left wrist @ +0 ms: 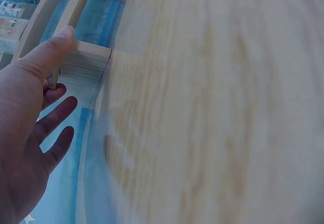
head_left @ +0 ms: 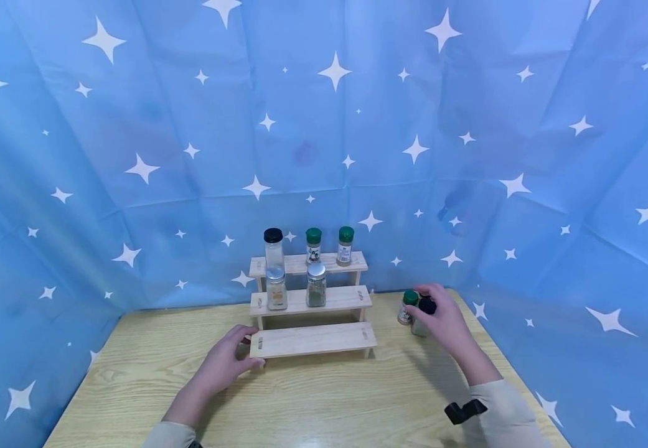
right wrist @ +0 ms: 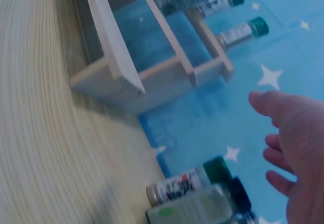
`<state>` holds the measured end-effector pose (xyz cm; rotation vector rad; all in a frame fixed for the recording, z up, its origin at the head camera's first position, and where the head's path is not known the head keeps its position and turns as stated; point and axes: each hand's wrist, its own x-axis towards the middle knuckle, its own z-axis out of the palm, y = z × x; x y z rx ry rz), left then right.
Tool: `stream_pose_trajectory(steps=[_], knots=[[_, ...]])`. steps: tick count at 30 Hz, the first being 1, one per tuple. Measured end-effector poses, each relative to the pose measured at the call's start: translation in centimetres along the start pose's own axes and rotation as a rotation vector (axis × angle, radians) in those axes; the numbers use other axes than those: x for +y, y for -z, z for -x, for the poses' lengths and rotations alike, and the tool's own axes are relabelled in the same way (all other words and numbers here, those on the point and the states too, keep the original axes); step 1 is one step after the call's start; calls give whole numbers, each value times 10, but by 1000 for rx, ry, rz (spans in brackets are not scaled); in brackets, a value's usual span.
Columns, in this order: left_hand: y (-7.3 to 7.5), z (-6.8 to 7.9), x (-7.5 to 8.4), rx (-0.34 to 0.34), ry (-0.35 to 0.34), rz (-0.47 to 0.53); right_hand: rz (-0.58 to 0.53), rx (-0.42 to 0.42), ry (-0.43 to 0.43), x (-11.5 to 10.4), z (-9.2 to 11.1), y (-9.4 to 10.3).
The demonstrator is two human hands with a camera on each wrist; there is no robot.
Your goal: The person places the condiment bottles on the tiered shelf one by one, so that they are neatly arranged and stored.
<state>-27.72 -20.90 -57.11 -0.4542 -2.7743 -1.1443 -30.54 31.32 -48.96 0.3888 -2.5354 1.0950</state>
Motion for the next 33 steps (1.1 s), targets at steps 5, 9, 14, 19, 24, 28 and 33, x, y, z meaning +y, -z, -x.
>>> stream_pose_trajectory(steps=[5, 9, 14, 19, 24, 28, 33], knots=[[1, 0, 2, 1, 0, -4, 60, 32, 34, 14, 2, 7], [1, 0, 2, 4, 1, 2, 137, 50, 63, 23, 2, 10], [0, 0, 0, 4, 1, 2, 239, 31, 76, 32, 1, 12], [0, 0, 0, 8, 4, 7, 295, 2, 61, 36, -1, 13], [-1, 0, -1, 7, 12, 10, 343, -24, 32, 38, -3, 12], [-2, 0, -2, 11, 15, 12, 378, -33, 33, 40, -6, 10], [-2, 0, -1, 5, 19, 33, 381, -23, 44, 45, -6, 9]])
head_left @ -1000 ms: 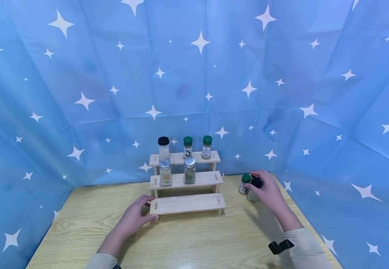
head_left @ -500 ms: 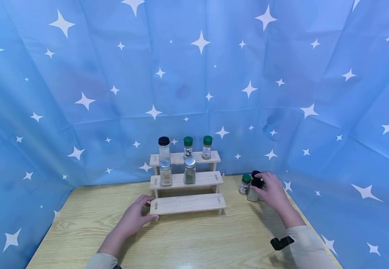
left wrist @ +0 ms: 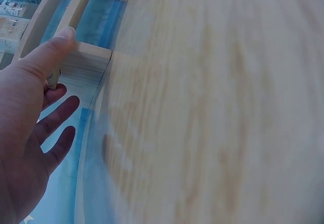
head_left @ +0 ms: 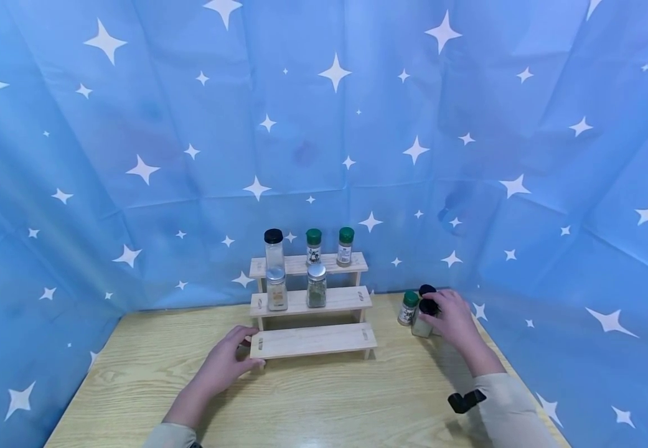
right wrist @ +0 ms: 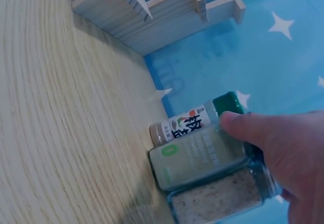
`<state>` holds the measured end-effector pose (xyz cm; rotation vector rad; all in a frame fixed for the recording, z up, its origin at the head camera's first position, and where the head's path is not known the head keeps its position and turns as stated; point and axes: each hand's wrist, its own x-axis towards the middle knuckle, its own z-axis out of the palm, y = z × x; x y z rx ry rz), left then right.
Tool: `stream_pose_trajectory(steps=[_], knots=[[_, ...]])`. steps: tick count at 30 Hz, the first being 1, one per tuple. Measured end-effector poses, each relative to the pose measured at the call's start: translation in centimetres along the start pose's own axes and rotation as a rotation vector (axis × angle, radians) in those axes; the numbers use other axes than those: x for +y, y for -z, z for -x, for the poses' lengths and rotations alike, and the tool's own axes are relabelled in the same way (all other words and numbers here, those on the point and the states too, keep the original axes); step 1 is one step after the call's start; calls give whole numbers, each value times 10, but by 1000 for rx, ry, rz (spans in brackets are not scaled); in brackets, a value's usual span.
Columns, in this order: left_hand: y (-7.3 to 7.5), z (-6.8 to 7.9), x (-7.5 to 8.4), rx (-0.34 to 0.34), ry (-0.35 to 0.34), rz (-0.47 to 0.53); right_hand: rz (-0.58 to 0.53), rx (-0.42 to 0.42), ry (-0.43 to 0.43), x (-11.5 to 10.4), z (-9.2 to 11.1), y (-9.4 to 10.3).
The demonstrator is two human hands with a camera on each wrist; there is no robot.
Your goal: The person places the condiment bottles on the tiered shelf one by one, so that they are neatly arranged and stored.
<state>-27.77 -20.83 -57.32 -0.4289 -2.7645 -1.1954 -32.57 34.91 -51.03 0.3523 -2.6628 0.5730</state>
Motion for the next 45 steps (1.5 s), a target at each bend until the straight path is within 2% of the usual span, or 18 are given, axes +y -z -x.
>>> stream_pose_trajectory(steps=[8, 14, 19, 27, 38, 45], knots=[[0, 0, 1, -9, 6, 17, -116, 53, 13, 4, 5, -1], [-1, -1, 0, -5, 1, 10, -194, 67, -46, 1, 7, 6], [-1, -1, 0, -12, 13, 12, -241, 67, -80, -6, 8, 13], [0, 1, 0, -10, 11, 15, -315, 87, -90, -21, 6, 22], [0, 2, -1, -10, 4, 20, -466, 131, -18, -46, -4, 28], [0, 1, 0, -13, 8, 27, -466, 161, 27, -61, -12, 26]])
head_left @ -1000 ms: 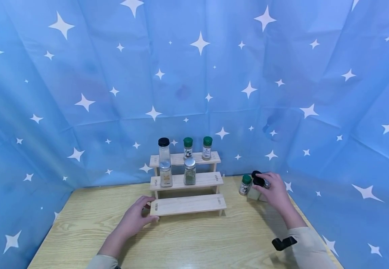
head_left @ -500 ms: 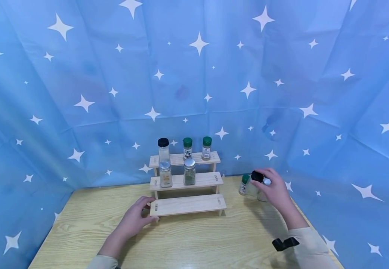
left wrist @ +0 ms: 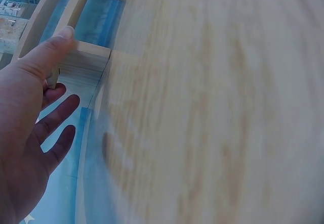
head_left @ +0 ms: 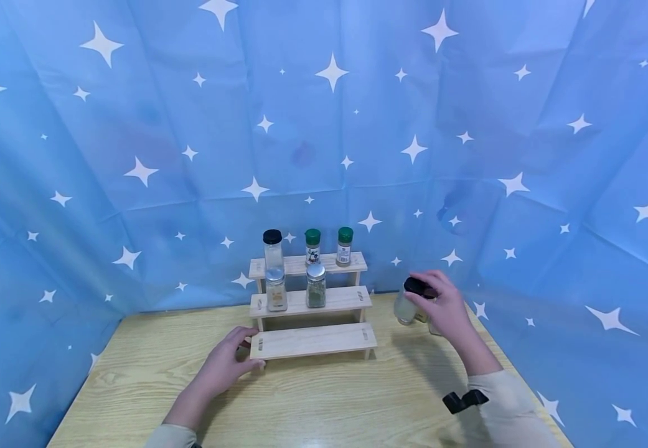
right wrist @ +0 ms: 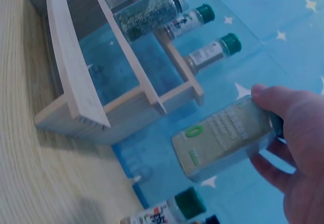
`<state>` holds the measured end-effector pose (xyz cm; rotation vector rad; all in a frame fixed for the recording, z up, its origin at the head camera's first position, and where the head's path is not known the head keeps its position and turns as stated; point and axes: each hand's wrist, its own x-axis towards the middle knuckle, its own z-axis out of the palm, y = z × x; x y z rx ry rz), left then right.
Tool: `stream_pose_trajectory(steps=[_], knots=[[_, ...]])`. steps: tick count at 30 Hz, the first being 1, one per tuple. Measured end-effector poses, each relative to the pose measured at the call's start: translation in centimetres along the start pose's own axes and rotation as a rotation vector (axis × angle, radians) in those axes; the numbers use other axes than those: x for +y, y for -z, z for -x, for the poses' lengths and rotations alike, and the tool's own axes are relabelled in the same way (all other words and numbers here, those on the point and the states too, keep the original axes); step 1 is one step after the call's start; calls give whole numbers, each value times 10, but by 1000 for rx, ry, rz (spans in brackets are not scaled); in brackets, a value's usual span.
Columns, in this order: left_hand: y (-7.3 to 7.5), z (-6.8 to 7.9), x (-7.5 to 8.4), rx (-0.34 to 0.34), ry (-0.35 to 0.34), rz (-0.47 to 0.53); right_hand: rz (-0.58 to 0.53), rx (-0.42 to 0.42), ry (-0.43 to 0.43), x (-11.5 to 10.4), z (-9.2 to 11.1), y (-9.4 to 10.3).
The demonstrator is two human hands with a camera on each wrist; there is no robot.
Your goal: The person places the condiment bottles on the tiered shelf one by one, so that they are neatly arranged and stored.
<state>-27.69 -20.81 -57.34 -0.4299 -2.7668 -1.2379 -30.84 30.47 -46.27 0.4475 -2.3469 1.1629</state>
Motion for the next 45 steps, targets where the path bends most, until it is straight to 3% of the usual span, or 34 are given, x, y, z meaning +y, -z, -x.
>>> stream_pose_trajectory(steps=[8, 18, 30, 45], knots=[[-1, 0, -2, 5, -4, -7, -98, -41, 6, -13, -12, -18], [1, -1, 0, 12, -12, -14, -105, -93, 105, -36, -33, -44], [1, -1, -1, 13, -11, -24, -174, -169, 70, -50, -53, -74], [0, -2, -5, 14, -23, -23, -211, -216, 58, -53, -66, -95]])
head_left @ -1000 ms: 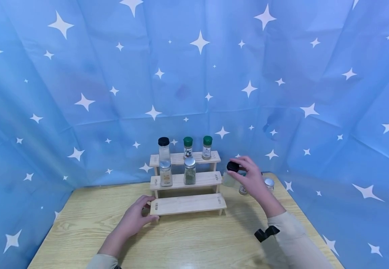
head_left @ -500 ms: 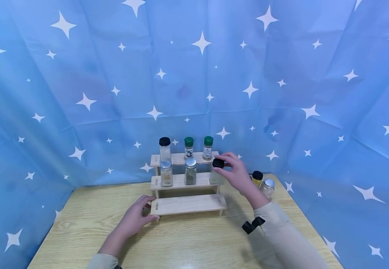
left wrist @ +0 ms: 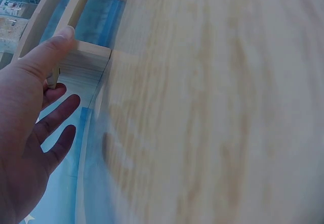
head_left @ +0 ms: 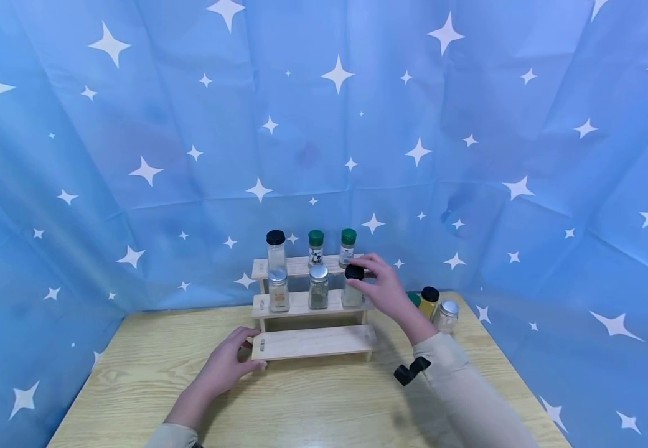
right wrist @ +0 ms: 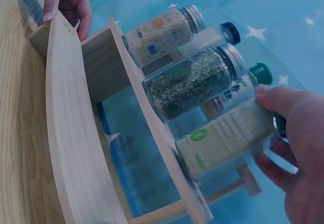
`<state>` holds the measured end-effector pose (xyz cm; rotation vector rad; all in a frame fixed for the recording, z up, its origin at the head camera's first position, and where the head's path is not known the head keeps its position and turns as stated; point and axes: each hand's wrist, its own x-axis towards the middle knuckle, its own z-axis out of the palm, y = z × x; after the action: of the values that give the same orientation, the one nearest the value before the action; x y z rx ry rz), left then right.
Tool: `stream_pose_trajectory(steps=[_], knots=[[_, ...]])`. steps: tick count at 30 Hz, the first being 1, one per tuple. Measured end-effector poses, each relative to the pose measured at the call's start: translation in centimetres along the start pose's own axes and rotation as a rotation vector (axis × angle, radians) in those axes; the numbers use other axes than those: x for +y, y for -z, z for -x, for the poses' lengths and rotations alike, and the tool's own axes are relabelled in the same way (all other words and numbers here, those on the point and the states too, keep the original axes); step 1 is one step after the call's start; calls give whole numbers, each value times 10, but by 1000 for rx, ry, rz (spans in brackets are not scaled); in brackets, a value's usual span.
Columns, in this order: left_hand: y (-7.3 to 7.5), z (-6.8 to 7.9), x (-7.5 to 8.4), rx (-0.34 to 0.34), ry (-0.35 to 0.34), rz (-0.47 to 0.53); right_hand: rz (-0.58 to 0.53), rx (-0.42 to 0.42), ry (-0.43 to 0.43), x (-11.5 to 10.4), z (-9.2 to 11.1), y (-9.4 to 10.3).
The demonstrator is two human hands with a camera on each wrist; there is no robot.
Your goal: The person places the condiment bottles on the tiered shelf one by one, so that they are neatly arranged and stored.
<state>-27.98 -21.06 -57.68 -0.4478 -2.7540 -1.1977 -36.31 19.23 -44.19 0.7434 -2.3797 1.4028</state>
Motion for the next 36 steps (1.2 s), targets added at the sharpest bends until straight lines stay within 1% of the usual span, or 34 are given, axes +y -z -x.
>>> stream_pose_trajectory(steps=[7, 15, 20, 25, 27, 30, 33, 36], knots=[[2, 0, 1, -1, 6, -9, -7, -14, -25, 6, -1, -4], [3, 0, 1, 3, 11, -10, -41, -19, -54, 13, -2, -8], [2, 0, 0, 0, 13, -4, -24, -12, -98, 12, 2, -9], [2, 2, 0, -1, 11, 4, -22, -16, -161, 13, 12, -9], [2, 3, 1, -5, 10, 5, -38, -7, -169, 14, 17, -6], [2, 3, 2, -10, 12, 5, -45, 13, -147, 16, 25, 3], [2, 1, 2, -13, 16, 0, -10, 53, -113, 22, 35, 15], [2, 0, 2, -10, 11, -10, 44, 116, -91, 32, 46, 31]])
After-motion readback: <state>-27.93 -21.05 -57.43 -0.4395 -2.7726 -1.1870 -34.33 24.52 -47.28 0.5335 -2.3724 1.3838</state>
